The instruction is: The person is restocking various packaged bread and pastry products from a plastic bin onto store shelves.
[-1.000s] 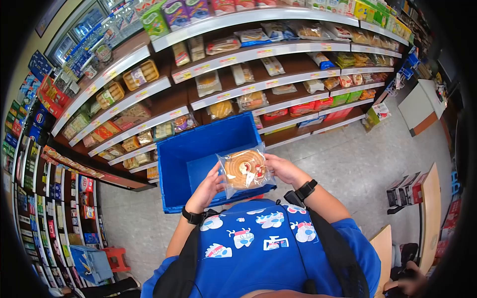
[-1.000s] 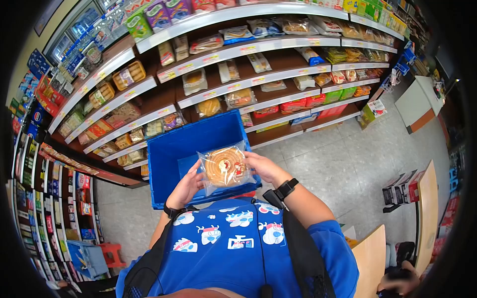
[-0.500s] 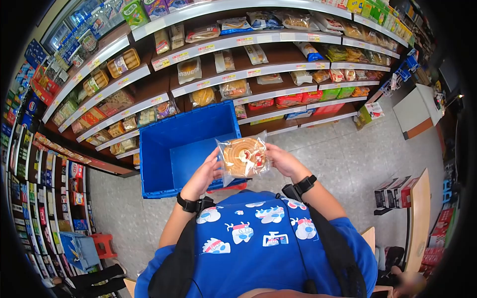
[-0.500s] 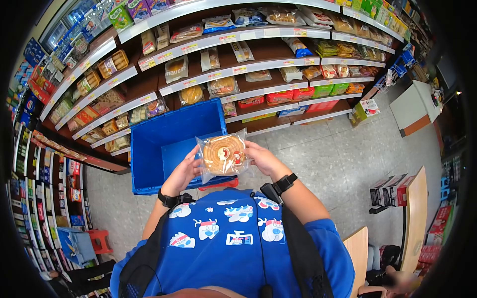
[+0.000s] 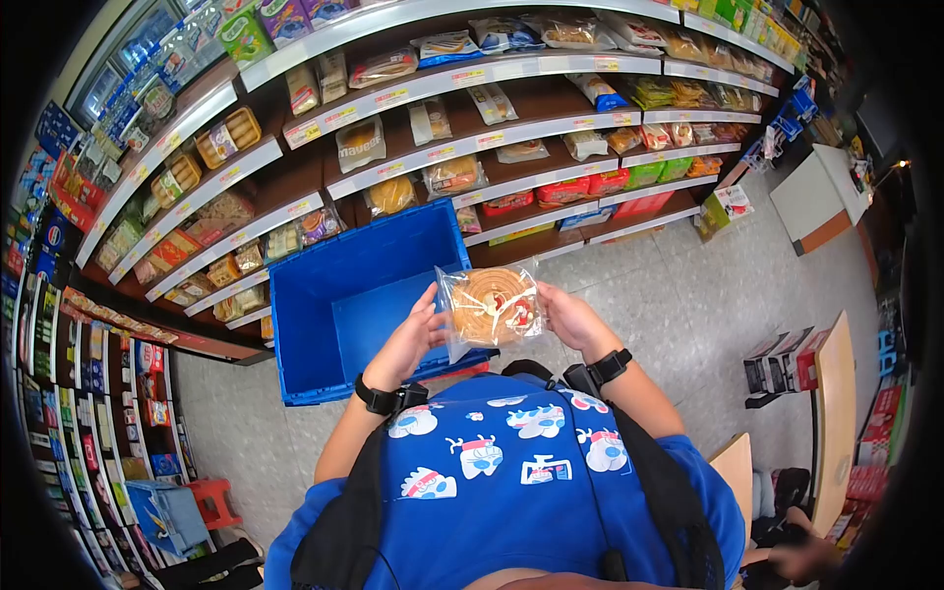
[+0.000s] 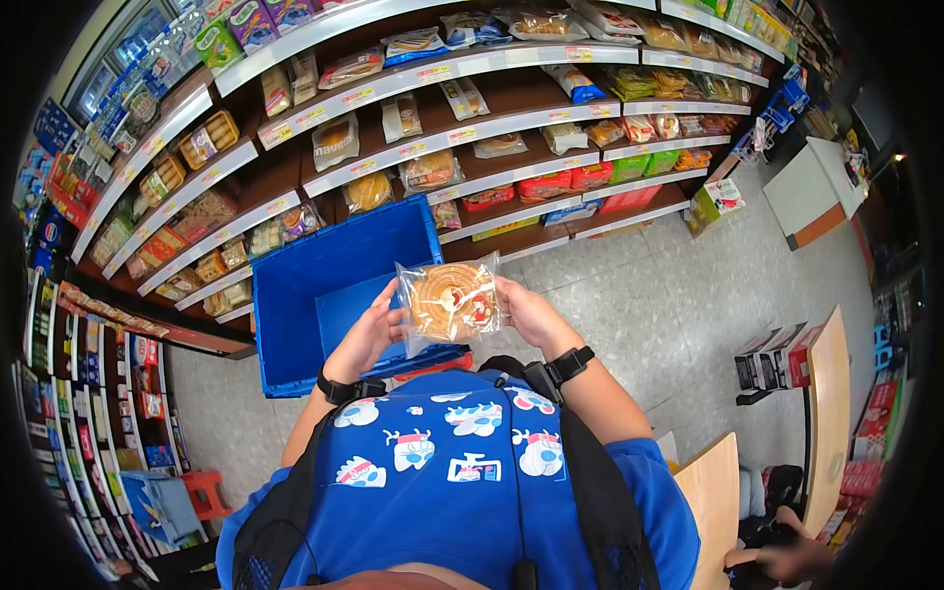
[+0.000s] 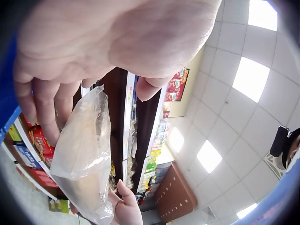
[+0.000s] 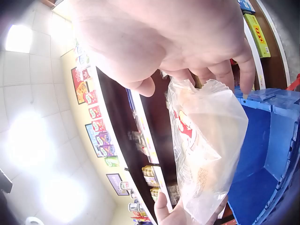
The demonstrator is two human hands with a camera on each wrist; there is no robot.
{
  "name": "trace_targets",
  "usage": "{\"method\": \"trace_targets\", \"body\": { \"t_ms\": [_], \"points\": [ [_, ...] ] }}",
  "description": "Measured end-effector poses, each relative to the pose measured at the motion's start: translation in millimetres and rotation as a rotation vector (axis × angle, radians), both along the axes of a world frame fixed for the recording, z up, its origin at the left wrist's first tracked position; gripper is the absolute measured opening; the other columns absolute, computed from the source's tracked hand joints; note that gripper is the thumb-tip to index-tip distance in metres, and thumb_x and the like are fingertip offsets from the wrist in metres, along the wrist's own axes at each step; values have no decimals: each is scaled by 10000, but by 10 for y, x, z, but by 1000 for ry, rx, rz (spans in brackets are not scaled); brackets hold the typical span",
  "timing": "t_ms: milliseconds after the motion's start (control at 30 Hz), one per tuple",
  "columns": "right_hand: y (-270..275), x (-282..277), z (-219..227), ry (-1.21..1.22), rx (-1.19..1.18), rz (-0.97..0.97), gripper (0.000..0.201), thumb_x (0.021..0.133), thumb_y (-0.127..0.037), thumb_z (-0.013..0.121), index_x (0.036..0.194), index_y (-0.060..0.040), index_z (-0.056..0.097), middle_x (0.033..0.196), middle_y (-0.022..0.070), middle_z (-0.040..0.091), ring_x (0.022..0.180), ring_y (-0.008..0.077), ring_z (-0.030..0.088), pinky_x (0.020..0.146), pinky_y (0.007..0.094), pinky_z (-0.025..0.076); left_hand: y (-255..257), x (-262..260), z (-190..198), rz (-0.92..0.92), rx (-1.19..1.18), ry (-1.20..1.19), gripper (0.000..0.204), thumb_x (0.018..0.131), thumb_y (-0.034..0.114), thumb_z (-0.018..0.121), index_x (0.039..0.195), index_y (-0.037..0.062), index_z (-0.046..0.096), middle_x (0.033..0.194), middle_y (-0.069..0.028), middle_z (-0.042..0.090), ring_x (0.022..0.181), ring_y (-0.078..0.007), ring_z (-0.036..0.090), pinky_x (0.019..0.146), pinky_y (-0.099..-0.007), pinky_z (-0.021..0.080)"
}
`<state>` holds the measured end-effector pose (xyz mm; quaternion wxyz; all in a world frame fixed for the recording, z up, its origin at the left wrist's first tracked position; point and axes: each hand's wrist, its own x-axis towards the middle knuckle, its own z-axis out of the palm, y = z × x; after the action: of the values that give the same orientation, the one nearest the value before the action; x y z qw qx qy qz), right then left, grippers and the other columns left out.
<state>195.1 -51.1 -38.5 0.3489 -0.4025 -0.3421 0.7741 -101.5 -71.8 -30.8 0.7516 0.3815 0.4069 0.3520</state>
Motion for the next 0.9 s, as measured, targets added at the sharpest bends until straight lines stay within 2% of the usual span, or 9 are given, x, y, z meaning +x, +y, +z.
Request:
{"method": "trace_targets", "body": {
  "t_ms": [67, 267, 367, 433, 833, 900],
  "points": [
    [14, 54, -104, 3, -10, -14, 451, 1040, -350, 341, 1360, -67, 484, 1257, 51, 610, 1097, 147, 590, 929, 325, 459, 42, 36, -32, -17, -5, 3, 720, 988, 454, 398, 1560, 161, 72, 1302, -110, 579, 1050, -203, 577, 982, -385, 379],
    [-36, 103, -48, 0, -28, -52, 439, 1041, -336, 346, 1353, -64, 489, 1234, 52, 620, 1061, 143, 604, 914, 312, 468, 59, 98, -51, -44, -24, -5, 737, 978, 468, 414, 1559, 161, 81, 1278, -93, 596, 1046, -204, 575, 996, -393, 368],
    [332, 717, -127, -23, -66, -31, 426, 1039, -316, 345, 1354, -67, 487, 1231, 50, 620, 1058, 138, 604, 904, 301, 470, 376, 692, -92, -28, -40, -27, 742, 971, 461, 419, 1558, 150, 88, 1275, -90, 598, 1067, -214, 570, 1010, -403, 358],
    [585, 1139, -195, -33, -77, -19, 419, 1038, -301, 342, 1356, -68, 485, 1231, 50, 619, 1062, 136, 602, 900, 297, 470, 587, 1115, -86, -19, -59, -59, 662, 1015, 401, 373, 1557, 148, 90, 1402, -116, 496, 1108, -185, 541, 981, -349, 382],
    [1241, 2607, -293, -87, -58, 53, 448, 1014, -317, 357, 1388, -97, 463, 1277, 32, 595, 1092, 130, 584, 932, 313, 449, 1190, 2569, -202, -16, -83, -101, 622, 1012, 423, 391, 1537, 153, 194, 1245, -31, 597, 1057, -166, 565, 962, -322, 381],
    [1289, 2759, -260, -93, -78, 45, 463, 1007, -367, 377, 1397, -132, 458, 1314, 21, 571, 1144, 145, 551, 958, 365, 418, 1242, 2709, -243, -34, -87, -107, 624, 1010, 430, 393, 1537, 163, 195, 1231, -26, 599, 1063, -168, 565, 964, -326, 380]
  ]
}}
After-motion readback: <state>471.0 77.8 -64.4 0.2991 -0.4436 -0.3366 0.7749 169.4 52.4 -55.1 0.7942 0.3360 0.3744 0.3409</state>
